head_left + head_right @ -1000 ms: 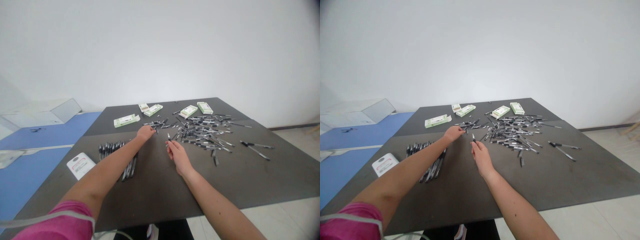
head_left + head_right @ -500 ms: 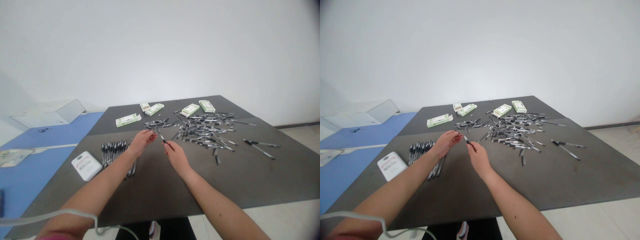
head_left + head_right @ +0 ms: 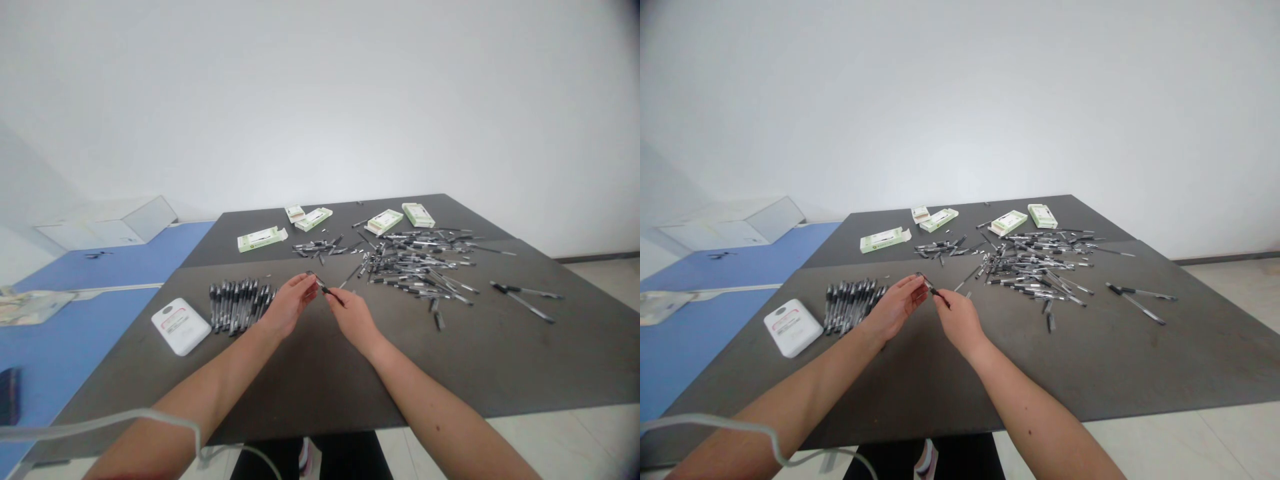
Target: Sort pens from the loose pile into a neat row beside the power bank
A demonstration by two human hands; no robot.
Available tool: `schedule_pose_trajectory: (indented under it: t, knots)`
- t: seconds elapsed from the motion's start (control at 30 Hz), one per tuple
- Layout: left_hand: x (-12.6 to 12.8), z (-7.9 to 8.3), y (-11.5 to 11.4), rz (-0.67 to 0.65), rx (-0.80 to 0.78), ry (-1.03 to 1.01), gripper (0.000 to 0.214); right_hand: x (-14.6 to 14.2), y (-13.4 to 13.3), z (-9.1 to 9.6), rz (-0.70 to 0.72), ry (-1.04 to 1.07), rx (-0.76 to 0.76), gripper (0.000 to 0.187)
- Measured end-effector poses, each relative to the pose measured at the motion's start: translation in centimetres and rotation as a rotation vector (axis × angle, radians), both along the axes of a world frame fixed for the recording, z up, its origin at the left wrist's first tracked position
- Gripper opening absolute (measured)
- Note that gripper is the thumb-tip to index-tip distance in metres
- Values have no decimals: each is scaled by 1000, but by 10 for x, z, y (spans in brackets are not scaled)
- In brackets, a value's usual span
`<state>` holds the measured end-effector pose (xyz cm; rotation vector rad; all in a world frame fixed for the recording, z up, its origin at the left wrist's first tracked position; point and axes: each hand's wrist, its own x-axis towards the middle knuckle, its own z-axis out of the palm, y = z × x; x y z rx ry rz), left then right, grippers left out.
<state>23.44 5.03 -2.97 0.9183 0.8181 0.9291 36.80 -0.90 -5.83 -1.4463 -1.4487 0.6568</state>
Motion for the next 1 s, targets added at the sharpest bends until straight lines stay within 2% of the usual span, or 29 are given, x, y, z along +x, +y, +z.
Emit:
schedule_pose_trajectory:
  t: [0.1,0.2,0.37,0.47,0.57,0.67,0.87,1.0]
  knots:
    - [2,-3,-1,-28,83,90,24,0,0,0,-9,-17,10,25]
    - [3,-6,0,-54,235,248,25,-2,0,-1,-18,33,-2,25]
    - [3,-2,5,-143,462,398,27,-5,1,-3,23,324,-81,27]
    - [3,5,6,-192,487,406,29,-6,0,-1,81,507,-105,27]
    - [-2,11,5,-188,484,440,30,-5,-2,1,123,518,-80,28]
    - [-24,12,2,-85,485,505,33,-3,-2,-1,123,445,-98,26]
    - [-95,-5,-6,327,508,647,38,-14,8,-17,192,345,-311,24]
    - [-117,-20,-6,388,503,685,38,-38,16,-18,229,62,-380,36]
